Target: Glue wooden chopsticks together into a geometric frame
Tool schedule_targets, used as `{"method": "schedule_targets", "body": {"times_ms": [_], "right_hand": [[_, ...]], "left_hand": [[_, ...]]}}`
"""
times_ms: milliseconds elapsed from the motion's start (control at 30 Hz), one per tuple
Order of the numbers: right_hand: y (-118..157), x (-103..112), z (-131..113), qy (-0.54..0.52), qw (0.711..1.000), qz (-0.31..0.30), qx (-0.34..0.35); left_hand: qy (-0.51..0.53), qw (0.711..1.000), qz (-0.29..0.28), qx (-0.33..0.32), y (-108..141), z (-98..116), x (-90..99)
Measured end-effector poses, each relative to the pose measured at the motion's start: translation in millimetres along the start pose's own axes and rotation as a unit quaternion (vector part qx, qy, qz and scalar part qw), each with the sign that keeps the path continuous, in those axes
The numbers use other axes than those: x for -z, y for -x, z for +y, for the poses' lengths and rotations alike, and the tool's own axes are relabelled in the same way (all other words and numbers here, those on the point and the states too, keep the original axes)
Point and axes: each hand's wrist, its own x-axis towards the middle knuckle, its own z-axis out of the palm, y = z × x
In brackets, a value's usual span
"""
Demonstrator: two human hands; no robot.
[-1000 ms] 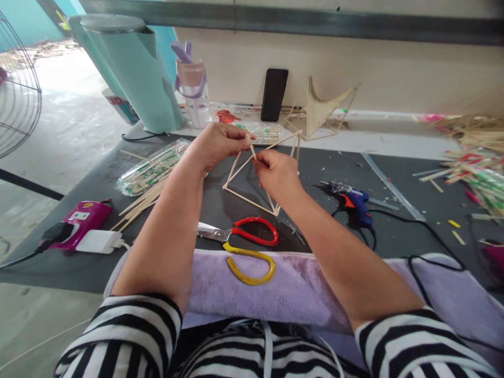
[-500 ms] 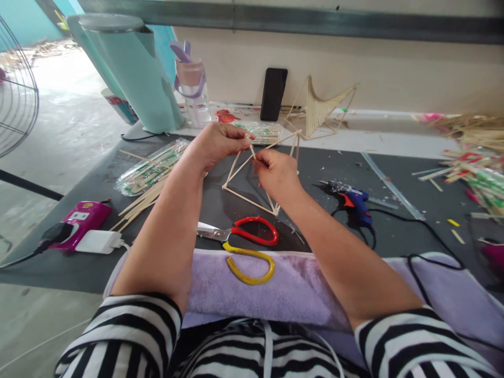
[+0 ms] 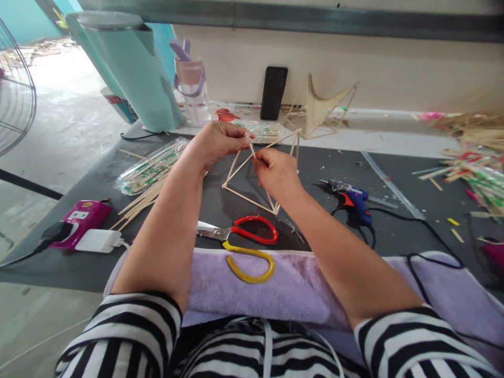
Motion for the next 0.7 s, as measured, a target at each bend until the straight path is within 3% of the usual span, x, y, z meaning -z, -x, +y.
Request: {"method": "schedule_targets", "body": {"times_ms": [700], "right_hand": [[-1.0, -1.7, 4.6, -0.005, 1.000, 0.003, 0.014]], "left_hand": [[0.001, 1.000, -0.001, -0.016, 1.2, 0.9, -0.5]]}}
